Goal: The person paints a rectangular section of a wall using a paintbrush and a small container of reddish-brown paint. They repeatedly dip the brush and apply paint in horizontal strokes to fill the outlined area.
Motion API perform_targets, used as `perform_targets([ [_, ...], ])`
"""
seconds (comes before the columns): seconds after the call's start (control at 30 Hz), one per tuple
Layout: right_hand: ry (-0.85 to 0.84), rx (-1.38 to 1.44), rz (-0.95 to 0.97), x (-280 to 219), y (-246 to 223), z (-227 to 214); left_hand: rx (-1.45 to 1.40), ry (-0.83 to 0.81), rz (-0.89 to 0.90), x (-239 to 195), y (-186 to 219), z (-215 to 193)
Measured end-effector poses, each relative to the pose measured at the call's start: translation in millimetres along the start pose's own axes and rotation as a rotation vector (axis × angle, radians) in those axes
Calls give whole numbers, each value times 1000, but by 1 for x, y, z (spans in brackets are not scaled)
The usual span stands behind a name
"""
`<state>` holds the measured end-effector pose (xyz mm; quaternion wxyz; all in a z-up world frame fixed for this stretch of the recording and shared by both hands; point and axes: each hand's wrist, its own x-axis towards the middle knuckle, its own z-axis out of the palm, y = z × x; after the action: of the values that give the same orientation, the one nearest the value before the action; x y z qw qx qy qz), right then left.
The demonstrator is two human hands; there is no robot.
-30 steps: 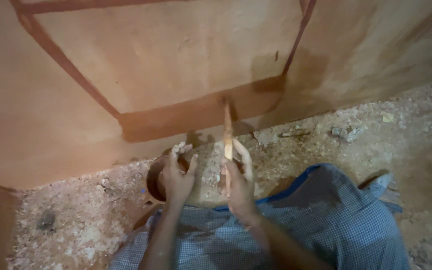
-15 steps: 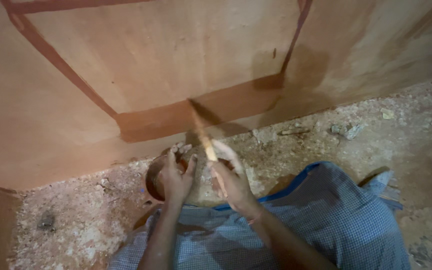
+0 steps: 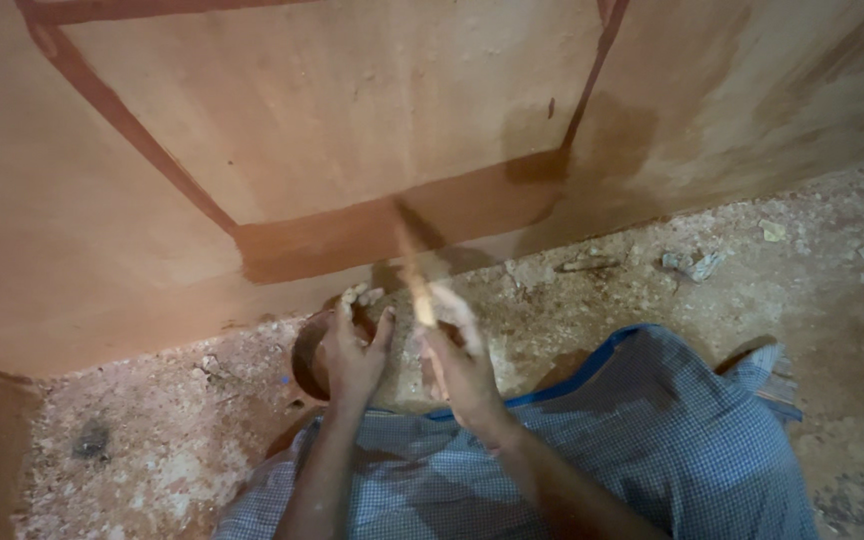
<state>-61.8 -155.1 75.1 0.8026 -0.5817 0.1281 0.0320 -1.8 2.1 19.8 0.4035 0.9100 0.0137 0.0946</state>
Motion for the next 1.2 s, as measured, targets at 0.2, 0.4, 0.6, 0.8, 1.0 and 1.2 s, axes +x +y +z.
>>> perform_targets([
  [0.2, -161, 112, -9, 1, -1, -2, 53, 47, 48, -1, 3, 0],
  [0.4, -34, 168, 30, 3, 0, -6, -35, 65, 137, -1, 2, -2],
  [0.6, -189, 167, 39, 6, -3, -10, 158, -10, -9, 3, -4, 6],
  [0.8, -36, 198, -40, 8, -5, -12, 4, -29, -11, 0, 0, -1],
  [1.0, -239, 203, -3, 3, -4, -5, 11, 25, 59, 1, 5, -2],
  [1.2, 13, 183, -8, 4, -7, -7, 68, 2, -28, 0, -2, 0],
])
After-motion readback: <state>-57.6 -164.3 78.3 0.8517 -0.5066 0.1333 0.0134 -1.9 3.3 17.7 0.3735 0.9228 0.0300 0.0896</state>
